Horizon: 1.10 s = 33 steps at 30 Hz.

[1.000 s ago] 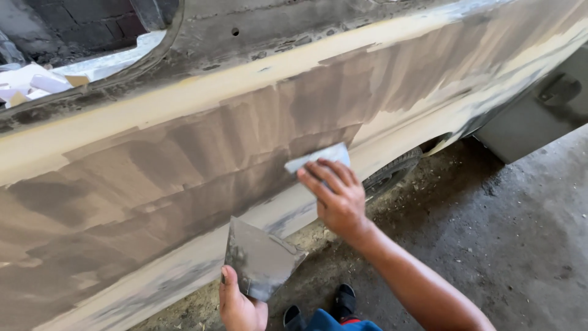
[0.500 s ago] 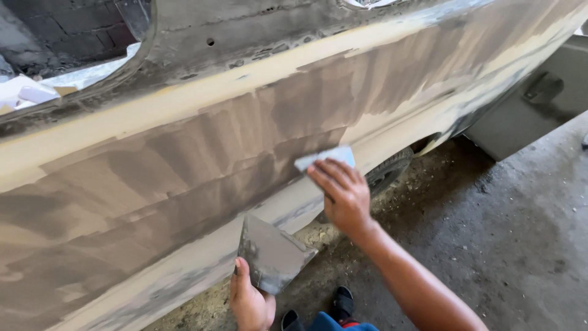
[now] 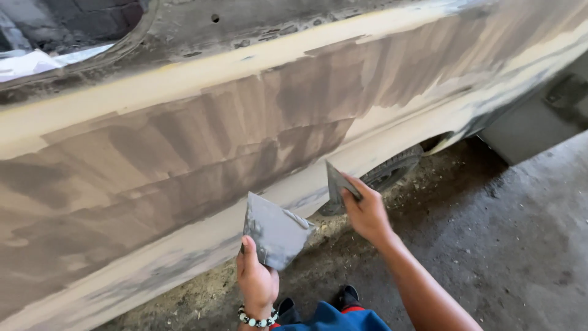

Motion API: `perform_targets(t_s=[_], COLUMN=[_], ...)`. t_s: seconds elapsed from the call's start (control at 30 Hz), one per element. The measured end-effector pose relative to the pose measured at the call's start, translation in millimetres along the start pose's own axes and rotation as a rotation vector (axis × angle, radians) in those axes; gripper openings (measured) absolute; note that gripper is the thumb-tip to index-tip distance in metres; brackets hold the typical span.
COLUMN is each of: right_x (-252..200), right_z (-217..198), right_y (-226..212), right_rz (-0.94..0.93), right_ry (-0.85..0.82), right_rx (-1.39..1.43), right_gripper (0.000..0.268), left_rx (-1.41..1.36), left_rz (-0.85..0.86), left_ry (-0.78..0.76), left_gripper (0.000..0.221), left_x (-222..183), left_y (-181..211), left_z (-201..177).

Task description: The person scoops body filler from a container onto a putty knife and applies it to the side panel of a vehicle using a spreader. They repeatedly smooth the filler across the surface and scrape excess material back onto the knife.

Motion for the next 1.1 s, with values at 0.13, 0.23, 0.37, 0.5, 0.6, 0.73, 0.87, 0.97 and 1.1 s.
perform_targets(t_s=[0.13,0.23,0.37,0.5,0.6,0.73,0.87,0.97,1.1], right_x=[-37,-38,-36,-40,-41,-33,-32,-33,-28], right_z=[-35,-27,-18,-25,-30,-35,-32,-26,-16], right_y=[-42,-3,36,48,66,71,60,55,49], right_rz=[-0.064,0.072,0.11,0.356,0.325,0.223,0.316,0.332,0.327], right_ry=[-0.044,-0.246,-0.195,-0.154,-0.148,-0.208,-0.217,-0.258,-0.296], right_rx=[0.11,0.373,0.583,0.807,0.848,0.799,0.861,0.895,0.93], right_gripper=[0.035,0.029,0.037,0.042,0.042,0.037,0.04,0.045,0.046], left_rx=[0.22,0.483,0.615,0.649,0.696,0.703,0.812,0.896,1.046], left_rz=[0.121,0.205,0.256,0.256,0.224,0.375,0.278,0.324,0.476], left_ry=[0.024,0.012,-0.055,-0.107,-0.039,-0.152,-0.121,-0.208,-0.32], left_gripper=[0.05,0.052,0.051,0.047,0.047,0.054,0.053,0.052,0.05], left_x=[15,1,-5,-11,-15,-24,-26,-34,-41], left_y=[-34,-29,-44,-64,-70,-61,-75,-53,-35], left_z=[-19,2,21,28,32,60,45,79,100])
Point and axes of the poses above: each hand's wrist, its own x-axis towards the middle knuckle, its own z-axis out of the palm, y = z × x, the point moved 2 cm from there along x, towards the middle knuckle, and after that the axes turned 6 degrees about -y, right-handed, at the moved point
